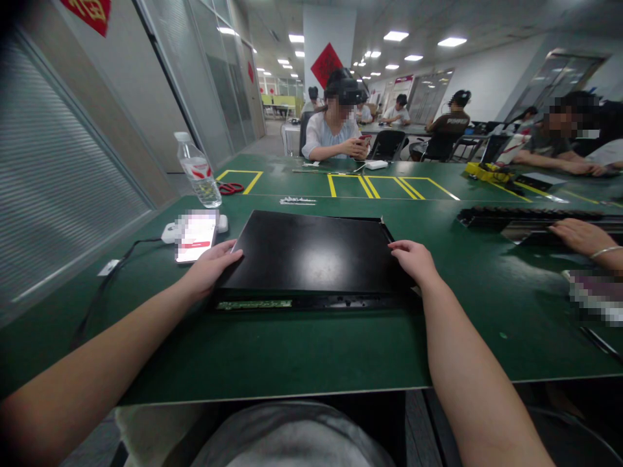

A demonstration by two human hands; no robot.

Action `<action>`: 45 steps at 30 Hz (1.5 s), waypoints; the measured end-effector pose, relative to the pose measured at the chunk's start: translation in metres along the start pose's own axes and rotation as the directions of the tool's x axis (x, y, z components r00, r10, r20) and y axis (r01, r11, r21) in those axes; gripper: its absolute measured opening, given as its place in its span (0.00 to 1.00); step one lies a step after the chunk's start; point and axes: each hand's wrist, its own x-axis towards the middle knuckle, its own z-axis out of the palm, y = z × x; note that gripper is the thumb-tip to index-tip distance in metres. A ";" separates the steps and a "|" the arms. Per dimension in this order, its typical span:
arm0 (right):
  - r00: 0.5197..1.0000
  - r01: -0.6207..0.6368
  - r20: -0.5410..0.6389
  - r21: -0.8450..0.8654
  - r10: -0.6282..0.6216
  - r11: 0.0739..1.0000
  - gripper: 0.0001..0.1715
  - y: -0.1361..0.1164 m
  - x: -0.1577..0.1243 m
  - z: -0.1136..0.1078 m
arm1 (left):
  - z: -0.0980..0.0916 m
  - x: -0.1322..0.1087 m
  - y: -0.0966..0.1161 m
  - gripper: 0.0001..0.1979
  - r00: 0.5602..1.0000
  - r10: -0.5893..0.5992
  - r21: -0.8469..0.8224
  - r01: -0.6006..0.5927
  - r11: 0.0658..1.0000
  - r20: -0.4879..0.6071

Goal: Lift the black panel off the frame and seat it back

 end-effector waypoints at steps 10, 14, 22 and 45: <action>1.000 0.010 -0.013 0.016 -0.010 1.000 0.11 0.008 0.005 0.002 | -0.002 0.001 0.000 0.23 1.000 -0.001 0.032 0.000 0.999 0.023; 0.999 0.010 -0.034 0.066 -0.008 0.998 0.12 0.011 0.008 0.003 | -0.004 0.003 -0.001 0.21 0.999 0.003 0.038 -0.004 0.999 0.044; 1.000 -0.012 -0.014 0.144 0.014 0.990 0.19 0.015 0.012 0.005 | 0.000 0.000 0.000 0.19 0.999 0.004 0.073 -0.007 0.997 0.039; 0.998 -0.014 -0.056 0.035 0.016 0.999 0.12 0.010 0.006 0.000 | -0.003 -0.001 0.002 0.21 0.999 -0.004 0.091 0.000 0.996 0.046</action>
